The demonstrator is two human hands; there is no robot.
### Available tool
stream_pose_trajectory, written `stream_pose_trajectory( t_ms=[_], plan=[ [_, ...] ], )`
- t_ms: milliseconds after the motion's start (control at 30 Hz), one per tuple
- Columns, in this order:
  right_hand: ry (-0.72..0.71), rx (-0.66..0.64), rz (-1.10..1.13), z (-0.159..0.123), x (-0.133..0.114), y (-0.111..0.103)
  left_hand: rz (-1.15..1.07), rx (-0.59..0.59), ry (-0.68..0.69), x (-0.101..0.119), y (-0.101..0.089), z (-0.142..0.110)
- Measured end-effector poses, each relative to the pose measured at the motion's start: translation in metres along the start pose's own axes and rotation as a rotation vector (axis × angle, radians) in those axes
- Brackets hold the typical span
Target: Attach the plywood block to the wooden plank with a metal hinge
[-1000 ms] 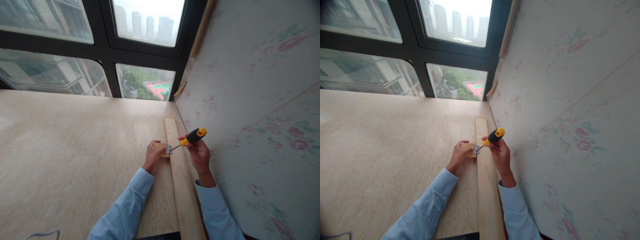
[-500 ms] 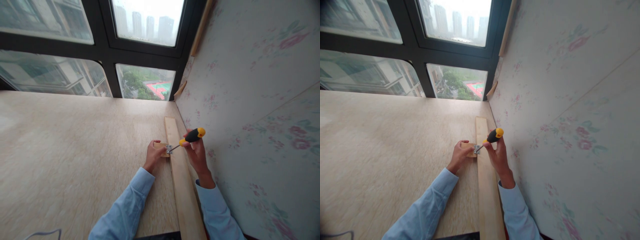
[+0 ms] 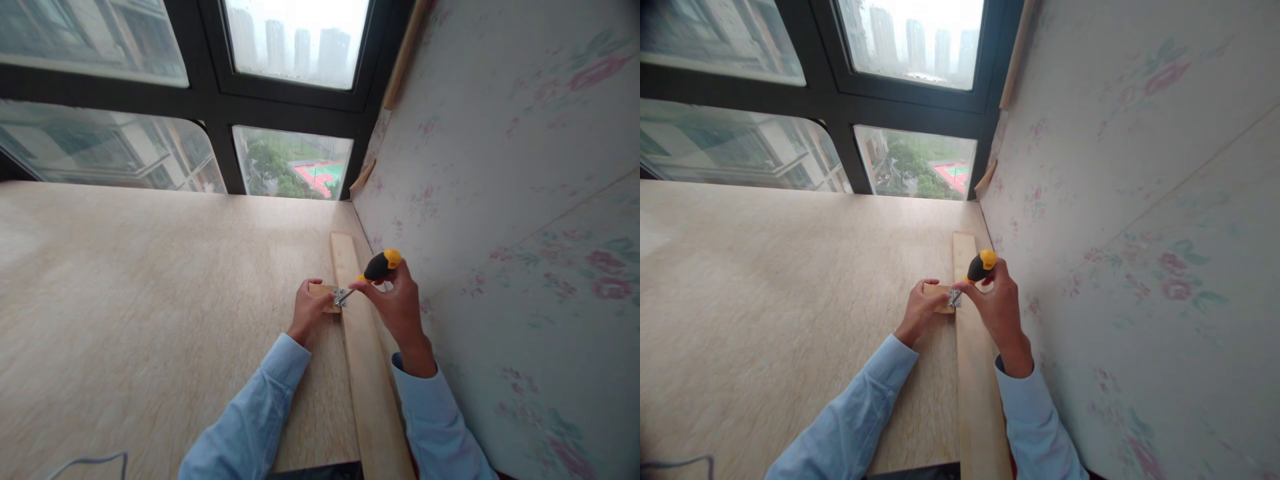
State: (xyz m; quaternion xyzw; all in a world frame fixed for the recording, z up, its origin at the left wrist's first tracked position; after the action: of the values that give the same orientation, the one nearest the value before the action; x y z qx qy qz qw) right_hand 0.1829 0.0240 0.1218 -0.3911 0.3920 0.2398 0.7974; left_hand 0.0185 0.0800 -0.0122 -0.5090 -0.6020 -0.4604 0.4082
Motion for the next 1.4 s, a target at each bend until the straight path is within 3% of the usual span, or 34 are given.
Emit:
stream_pose_trajectory(
  t_ms=[67, 200, 267, 333, 467, 533, 733, 800, 867, 1033, 1100, 1267, 1333, 1400],
  plan=[
    [-0.029, -0.042, 0.038, 0.0, -0.002, 0.006, -0.003, -0.006, 0.004, -0.001, 0.0, 0.0],
    [-0.046, -0.284, 0.401, -0.006, -0.004, 0.016, -0.037, -0.02, -0.013, -0.003, 0.001, 0.0],
    [-0.009, -0.341, 0.489, -0.008, -0.004, 0.014, -0.05, -0.018, -0.025, -0.002, 0.001, 0.0],
    [0.03, -0.32, 0.442, -0.006, -0.003, 0.01, -0.054, -0.01, -0.03, -0.001, 0.001, 0.0],
    [-0.003, -0.064, 0.039, 0.001, -0.007, -0.003, -0.042, 0.009, -0.018, 0.0, 0.0, 0.0],
    [-0.045, -0.014, -0.059, 0.002, -0.009, -0.003, -0.03, 0.012, -0.006, 0.0, -0.001, 0.0],
    [-0.045, -0.31, 0.405, -0.003, -0.003, 0.014, -0.013, -0.004, -0.004, -0.002, 0.0, 0.001],
    [-0.015, -0.35, 0.466, -0.004, -0.002, 0.013, -0.003, 0.001, -0.007, -0.003, 0.0, 0.002],
    [0.015, -0.298, 0.398, -0.002, -0.001, 0.008, 0.002, 0.001, -0.01, -0.003, 0.0, 0.002],
    [-0.023, -0.014, -0.037, 0.004, -0.004, -0.004, -0.022, 0.008, -0.006, -0.001, 0.0, 0.001],
    [-0.039, -0.072, 0.045, 0.004, -0.003, 0.002, -0.025, 0.007, -0.004, 0.0, 0.0, 0.001],
    [-0.014, -0.367, 0.447, -0.004, -0.004, 0.014, -0.021, 0.005, -0.015, -0.002, 0.0, 0.002],
    [0.02, -0.347, 0.38, -0.004, -0.004, 0.011, -0.022, 0.011, -0.015, -0.003, 0.0, 0.002],
    [0.03, -0.217, 0.18, 0.0, -0.004, 0.005, -0.024, 0.013, -0.017, -0.003, 0.0, 0.002]
  ],
)
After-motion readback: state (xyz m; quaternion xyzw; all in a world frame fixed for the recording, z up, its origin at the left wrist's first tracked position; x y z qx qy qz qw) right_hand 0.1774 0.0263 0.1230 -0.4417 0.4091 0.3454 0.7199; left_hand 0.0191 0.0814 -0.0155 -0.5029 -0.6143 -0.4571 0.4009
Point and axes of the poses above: each hand's wrist, its own z-axis towards the middle knuckle, its own y-axis out of the palm, x = y × z, the point moved 6 cm from there along z, towards the middle knuckle, and after that the axes turned 4 degrees about x, right-handed, at the moved point
